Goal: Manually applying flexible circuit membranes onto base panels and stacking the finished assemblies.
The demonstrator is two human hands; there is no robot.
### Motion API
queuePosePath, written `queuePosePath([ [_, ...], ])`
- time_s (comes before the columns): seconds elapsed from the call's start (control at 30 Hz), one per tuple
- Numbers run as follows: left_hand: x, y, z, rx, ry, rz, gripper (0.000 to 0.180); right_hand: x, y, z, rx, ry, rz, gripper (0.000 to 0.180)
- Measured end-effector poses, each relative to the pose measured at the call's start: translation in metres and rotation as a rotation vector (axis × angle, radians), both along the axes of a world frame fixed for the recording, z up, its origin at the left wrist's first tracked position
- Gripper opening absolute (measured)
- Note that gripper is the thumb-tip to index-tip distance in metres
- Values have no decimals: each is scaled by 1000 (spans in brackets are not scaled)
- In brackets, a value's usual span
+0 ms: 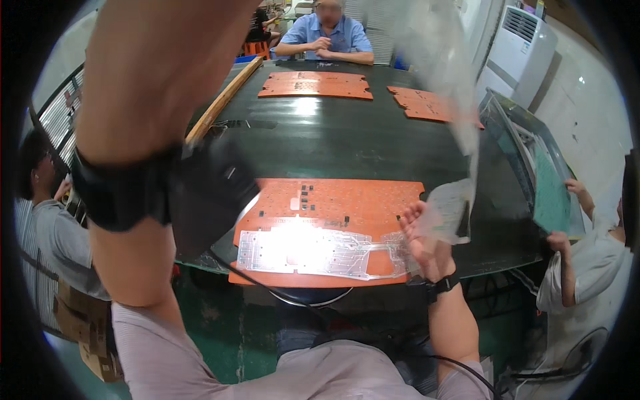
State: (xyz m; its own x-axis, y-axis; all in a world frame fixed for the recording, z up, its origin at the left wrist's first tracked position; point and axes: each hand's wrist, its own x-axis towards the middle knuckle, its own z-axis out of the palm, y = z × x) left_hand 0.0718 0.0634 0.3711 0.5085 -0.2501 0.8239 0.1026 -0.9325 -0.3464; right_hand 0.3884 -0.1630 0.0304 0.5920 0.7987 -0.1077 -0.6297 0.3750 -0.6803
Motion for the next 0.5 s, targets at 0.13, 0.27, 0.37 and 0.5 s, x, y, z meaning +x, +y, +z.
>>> queuePosePath([
  [0.13,-3,-72,-81,-1393,-430,-519,24,15,5,51,-99,-273,-304,20],
  [0.27,-46,-18,-211,-1514,-419,-66,13,70,15,44,-251,-603,-450,21],
  [0.37,-54,11,-303,-1526,-340,179,16,73,30,37,-392,-768,-399,24],
  [0.5,-40,24,-343,-1335,-152,459,16,84,38,8,-528,-801,-325,26],
])
